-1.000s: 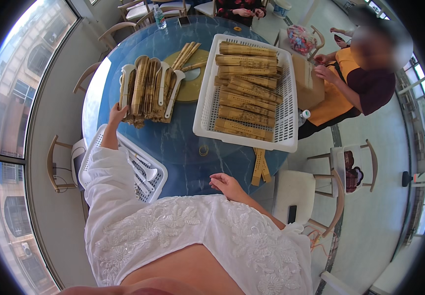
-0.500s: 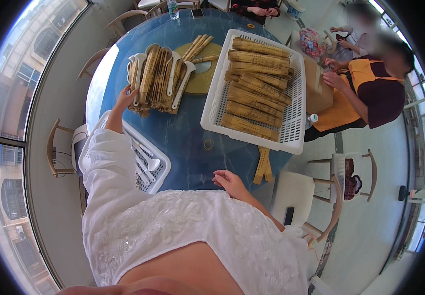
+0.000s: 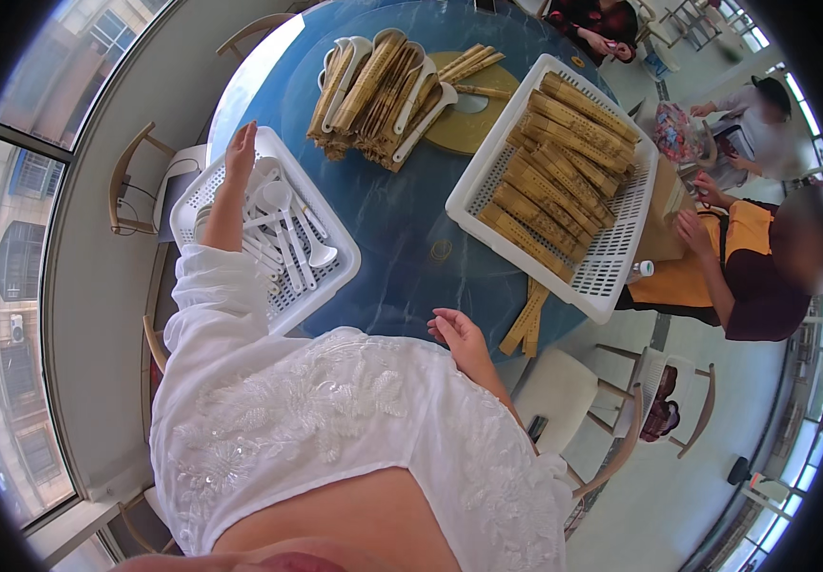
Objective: The person repeatedly picks up a white plastic spoon and a bundle of chopsticks, then wraps them together with a paper sleeve. The assembled sets are placed into a white basket on the table. The process is repeated multiple times throughout the clip.
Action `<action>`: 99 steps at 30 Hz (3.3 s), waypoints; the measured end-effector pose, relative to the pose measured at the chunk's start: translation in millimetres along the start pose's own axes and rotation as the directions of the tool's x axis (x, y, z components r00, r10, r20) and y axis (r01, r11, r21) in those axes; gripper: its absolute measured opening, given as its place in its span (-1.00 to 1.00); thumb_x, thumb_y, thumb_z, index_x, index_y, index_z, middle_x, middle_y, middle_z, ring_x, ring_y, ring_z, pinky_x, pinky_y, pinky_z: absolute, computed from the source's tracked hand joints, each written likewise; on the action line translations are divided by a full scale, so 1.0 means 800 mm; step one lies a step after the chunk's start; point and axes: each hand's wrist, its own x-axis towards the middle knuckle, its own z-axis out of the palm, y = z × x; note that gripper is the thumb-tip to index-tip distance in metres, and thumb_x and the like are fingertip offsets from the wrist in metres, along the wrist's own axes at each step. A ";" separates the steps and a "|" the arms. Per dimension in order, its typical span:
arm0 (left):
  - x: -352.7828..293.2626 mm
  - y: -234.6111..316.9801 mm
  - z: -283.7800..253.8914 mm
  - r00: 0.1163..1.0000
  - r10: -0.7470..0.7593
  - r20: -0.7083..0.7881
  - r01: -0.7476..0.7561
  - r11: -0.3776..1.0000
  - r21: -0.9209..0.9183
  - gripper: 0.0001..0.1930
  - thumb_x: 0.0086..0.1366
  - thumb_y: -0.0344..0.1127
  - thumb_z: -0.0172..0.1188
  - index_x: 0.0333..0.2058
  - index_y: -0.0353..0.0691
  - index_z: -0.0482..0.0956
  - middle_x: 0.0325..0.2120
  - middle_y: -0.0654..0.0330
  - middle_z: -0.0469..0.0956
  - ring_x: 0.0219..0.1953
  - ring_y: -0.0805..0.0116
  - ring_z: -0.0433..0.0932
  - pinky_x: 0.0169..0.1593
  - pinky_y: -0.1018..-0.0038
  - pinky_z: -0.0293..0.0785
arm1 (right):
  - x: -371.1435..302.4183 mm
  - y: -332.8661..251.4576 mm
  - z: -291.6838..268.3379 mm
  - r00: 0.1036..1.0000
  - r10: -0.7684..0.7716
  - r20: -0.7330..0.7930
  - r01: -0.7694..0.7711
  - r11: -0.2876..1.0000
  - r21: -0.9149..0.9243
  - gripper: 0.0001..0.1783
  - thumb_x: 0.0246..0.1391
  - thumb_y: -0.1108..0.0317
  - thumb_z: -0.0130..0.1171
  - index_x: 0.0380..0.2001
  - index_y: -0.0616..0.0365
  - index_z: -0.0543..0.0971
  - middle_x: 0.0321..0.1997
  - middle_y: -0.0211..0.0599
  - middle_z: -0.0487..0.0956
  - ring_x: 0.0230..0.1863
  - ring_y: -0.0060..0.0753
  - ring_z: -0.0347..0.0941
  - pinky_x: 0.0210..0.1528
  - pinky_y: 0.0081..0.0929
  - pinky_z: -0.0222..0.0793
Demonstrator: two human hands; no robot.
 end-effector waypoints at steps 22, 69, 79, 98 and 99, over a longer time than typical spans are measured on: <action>-0.279 -0.024 0.009 0.894 -0.434 0.116 0.192 0.603 0.774 -0.39 0.08 0.06 0.23 -0.06 -0.30 0.35 -0.08 -0.03 0.44 -0.02 0.03 0.48 -0.03 0.24 0.43 | -0.061 0.034 0.035 0.997 -0.053 -0.063 0.054 0.998 0.022 -0.72 0.23 0.29 0.00 -0.07 0.20 0.48 -0.19 -0.34 0.54 -0.17 -0.55 0.43 -0.04 -0.59 0.34; -0.290 -0.131 0.001 0.739 -0.673 0.029 0.667 0.726 -0.166 -0.79 0.21 -0.26 0.14 -0.27 -0.26 0.45 -0.53 0.19 0.49 -0.62 0.41 0.45 -0.60 0.52 0.37 | -0.004 0.024 -0.095 0.965 0.017 0.260 -0.009 0.999 -0.032 -0.69 0.24 0.25 0.00 -0.04 0.18 0.46 -0.15 -0.33 0.53 -0.12 -0.53 0.45 -0.03 -0.59 0.36; -0.289 -0.092 -0.001 0.615 -0.752 0.239 0.781 0.536 -0.322 -0.78 0.27 -0.22 0.12 -0.34 -0.28 0.46 -0.61 0.28 0.36 -0.67 0.48 0.30 -0.63 0.57 0.26 | -0.008 0.023 -0.074 0.972 0.003 0.234 0.009 0.999 -0.051 -0.71 0.23 0.27 0.01 -0.05 0.18 0.47 -0.17 -0.33 0.53 -0.13 -0.50 0.45 -0.04 -0.57 0.37; -0.343 0.025 -0.016 0.743 -0.578 0.338 0.646 0.487 -0.588 -0.79 0.39 -0.20 -0.09 -0.10 -0.15 0.33 -0.52 0.30 0.29 -0.59 0.54 0.25 -0.57 0.61 0.20 | -0.021 0.028 0.004 0.982 0.016 0.189 0.010 0.991 -0.133 -0.71 0.24 0.29 -0.02 -0.04 0.18 0.47 -0.17 -0.32 0.53 -0.16 -0.52 0.44 -0.06 -0.58 0.36; -0.348 0.033 -0.014 0.764 -0.553 0.331 0.617 0.478 -0.625 -0.80 0.40 -0.21 -0.11 -0.09 -0.13 0.32 -0.51 0.29 0.30 -0.58 0.53 0.25 -0.55 0.60 0.22 | -0.019 0.028 0.006 0.981 0.016 0.192 0.011 0.991 -0.135 -0.71 0.24 0.30 -0.01 -0.04 0.19 0.46 -0.17 -0.32 0.53 -0.16 -0.52 0.44 -0.06 -0.59 0.37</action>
